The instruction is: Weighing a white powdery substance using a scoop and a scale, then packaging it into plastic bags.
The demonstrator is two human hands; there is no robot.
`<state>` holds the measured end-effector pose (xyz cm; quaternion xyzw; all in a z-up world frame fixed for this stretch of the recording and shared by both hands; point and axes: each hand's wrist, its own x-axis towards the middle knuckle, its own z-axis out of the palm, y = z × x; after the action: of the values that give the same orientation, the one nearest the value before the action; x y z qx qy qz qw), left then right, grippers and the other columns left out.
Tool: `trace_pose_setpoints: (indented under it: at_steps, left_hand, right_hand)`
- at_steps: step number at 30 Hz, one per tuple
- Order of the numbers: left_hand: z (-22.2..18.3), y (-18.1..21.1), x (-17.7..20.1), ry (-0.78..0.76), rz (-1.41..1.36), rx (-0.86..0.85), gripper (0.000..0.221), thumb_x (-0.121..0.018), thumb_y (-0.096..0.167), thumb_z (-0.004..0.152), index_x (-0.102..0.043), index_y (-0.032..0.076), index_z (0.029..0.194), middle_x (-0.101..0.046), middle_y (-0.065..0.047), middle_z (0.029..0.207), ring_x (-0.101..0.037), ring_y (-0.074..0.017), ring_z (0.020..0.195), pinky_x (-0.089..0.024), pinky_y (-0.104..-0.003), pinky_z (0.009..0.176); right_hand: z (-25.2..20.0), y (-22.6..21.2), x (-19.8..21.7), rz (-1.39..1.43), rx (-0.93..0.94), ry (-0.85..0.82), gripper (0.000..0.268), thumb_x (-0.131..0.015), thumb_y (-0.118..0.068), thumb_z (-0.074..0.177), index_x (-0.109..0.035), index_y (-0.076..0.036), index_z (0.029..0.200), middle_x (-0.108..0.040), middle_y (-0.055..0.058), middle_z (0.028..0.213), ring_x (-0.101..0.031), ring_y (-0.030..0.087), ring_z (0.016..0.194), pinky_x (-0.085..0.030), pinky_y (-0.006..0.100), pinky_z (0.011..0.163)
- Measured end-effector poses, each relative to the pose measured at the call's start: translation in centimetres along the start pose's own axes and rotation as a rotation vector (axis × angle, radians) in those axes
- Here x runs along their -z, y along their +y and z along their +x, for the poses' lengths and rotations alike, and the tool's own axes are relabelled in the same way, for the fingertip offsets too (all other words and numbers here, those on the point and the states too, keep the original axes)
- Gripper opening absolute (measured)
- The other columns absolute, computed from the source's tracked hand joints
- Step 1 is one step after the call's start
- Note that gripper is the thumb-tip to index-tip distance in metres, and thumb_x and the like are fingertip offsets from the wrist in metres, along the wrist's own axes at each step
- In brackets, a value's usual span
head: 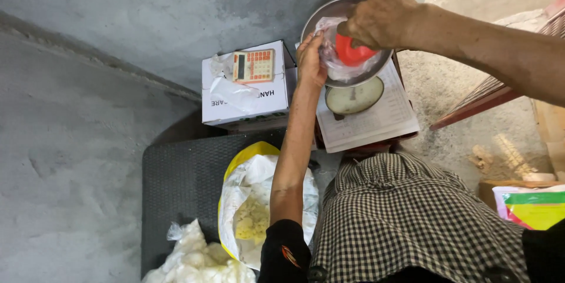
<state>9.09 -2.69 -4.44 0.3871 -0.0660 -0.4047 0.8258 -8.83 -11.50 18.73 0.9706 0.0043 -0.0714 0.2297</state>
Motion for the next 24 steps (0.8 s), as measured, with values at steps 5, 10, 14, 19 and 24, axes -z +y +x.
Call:
trace_pose_setpoints:
  at_steps: [5,10,14,19,24]
  left_hand:
    - [-1.7,2.1,-1.4,-0.087,0.077,0.042,0.012,-0.067,0.014,0.096,-0.066,0.008,0.107,-0.067,0.000,0.084,-0.066,-0.0125,0.067,-0.057,-0.030,0.055]
    - [-3.1,2.3,-2.5,-0.054,0.250,0.057,0.006,-0.069,0.020,0.096,-0.066,0.016,0.099,-0.065,0.006,0.077,-0.059,-0.0071,0.054,-0.039,-0.022,0.038]
    - [-2.0,1.0,-1.3,-0.100,0.129,0.038,0.010,-0.068,0.019,0.099,-0.067,0.011,0.105,-0.065,0.001,0.079,-0.061,-0.0101,0.060,-0.049,-0.026,0.049]
    - [-3.8,2.4,-3.1,0.001,0.184,0.014,0.009,-0.066,0.018,0.095,-0.068,0.014,0.104,-0.065,0.004,0.075,-0.058,-0.0083,0.054,-0.040,-0.024,0.040]
    - [-2.5,0.5,-1.0,-0.099,0.189,-0.002,0.009,-0.066,0.018,0.101,-0.067,0.010,0.106,-0.065,0.001,0.079,-0.059,-0.0099,0.058,-0.043,-0.024,0.043]
  right_hand:
    - [0.3,0.8,0.4,-0.003,-0.023,0.029,0.022,-0.056,-0.037,0.100,-0.075,-0.028,0.093,-0.074,0.001,0.072,-0.073,0.019,0.072,-0.049,0.043,0.078]
    - [1.5,1.2,0.4,-0.182,-0.015,0.068,0.022,-0.057,-0.031,0.097,-0.075,-0.027,0.084,-0.073,-0.004,0.075,-0.072,0.016,0.077,-0.050,0.046,0.079]
    - [1.1,1.4,0.7,-0.089,-0.007,0.156,0.031,-0.055,-0.031,0.101,-0.074,-0.022,0.078,-0.072,0.001,0.073,-0.073,0.018,0.069,-0.052,0.039,0.062]
    - [0.0,1.6,1.3,-0.116,-0.030,-0.005,0.031,-0.054,-0.031,0.102,-0.071,-0.022,0.078,-0.071,0.000,0.063,-0.070,0.015,0.062,-0.041,0.042,0.072]
    - [-0.4,3.1,-1.8,-0.066,-0.021,0.225,0.035,-0.060,-0.047,0.096,-0.076,-0.018,0.086,-0.070,0.003,0.067,-0.068,0.016,0.058,-0.053,0.035,0.056]
